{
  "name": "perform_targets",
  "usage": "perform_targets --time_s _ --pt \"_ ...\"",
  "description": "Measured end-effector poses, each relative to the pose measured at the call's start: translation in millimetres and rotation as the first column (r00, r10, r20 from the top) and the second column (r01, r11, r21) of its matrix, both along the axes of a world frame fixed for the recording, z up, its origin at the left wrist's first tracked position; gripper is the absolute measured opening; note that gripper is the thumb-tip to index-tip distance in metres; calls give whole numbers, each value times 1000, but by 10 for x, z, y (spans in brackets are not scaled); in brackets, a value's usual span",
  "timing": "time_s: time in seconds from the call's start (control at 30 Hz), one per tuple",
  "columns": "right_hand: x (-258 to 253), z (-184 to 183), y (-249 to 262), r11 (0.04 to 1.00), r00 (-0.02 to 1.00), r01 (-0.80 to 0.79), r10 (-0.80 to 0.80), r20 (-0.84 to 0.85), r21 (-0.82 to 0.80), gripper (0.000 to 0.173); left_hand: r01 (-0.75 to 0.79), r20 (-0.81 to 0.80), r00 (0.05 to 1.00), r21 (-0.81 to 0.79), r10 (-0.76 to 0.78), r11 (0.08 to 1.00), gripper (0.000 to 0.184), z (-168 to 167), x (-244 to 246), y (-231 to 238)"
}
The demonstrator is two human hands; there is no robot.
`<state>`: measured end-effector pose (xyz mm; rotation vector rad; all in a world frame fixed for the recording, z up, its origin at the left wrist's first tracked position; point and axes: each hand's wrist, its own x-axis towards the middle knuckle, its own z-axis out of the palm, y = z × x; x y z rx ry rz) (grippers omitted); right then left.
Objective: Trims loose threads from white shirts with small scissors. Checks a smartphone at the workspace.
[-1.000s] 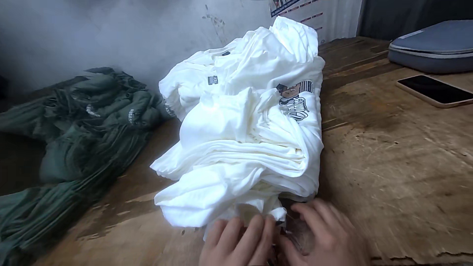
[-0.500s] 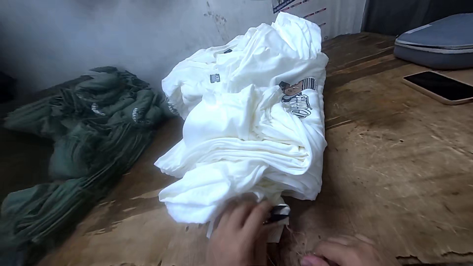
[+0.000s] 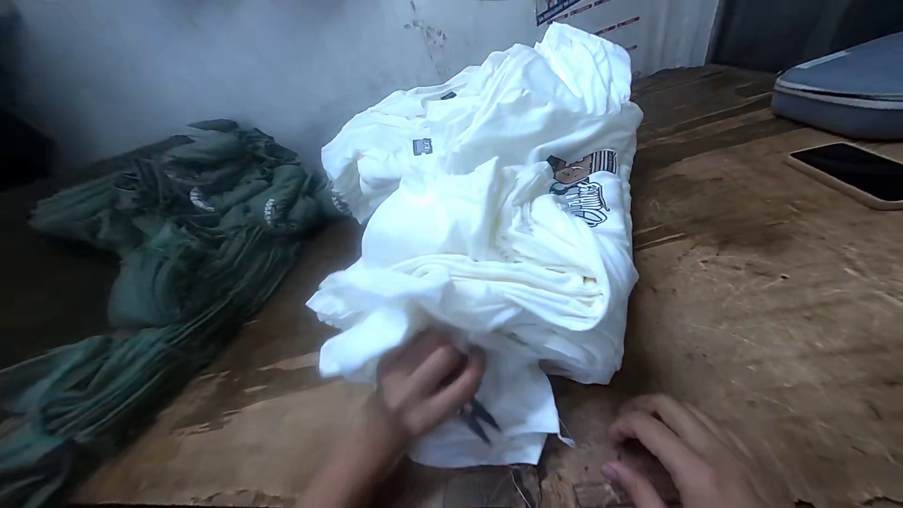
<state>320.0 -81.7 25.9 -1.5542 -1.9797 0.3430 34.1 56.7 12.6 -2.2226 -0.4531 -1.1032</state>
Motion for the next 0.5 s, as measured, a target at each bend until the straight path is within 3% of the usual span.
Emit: perform_targets --time_s 0.07,0.17,0.23,0.3,0.33,0.4,0.5 --pt "-96 -24 -4 998 996 54 -51 -70 37 20 -52 78 994 -248 74 967 15 -3 32 -266" --pt "-269 -30 53 983 968 185 -183 -173 0 29 -139 211 918 -622 336 771 38 57 214 -626" --pt "-361 -55 137 978 969 205 -207 -138 -29 39 -312 106 875 -624 472 717 38 120 368 -743" --pt "-443 -123 208 982 974 187 -188 -130 -16 31 -415 73 867 -441 493 796 17 84 494 -693" --pt "-465 -150 215 979 972 206 -202 -122 13 25 -392 72 890 -385 450 836 14 43 514 -631" --pt "-441 -171 196 963 963 257 -248 -105 78 20 -273 65 941 -440 333 856 22 -16 508 -547" --pt "-322 -201 154 954 960 261 -241 -143 143 18 -194 3 970 -597 244 779 28 50 469 -681"
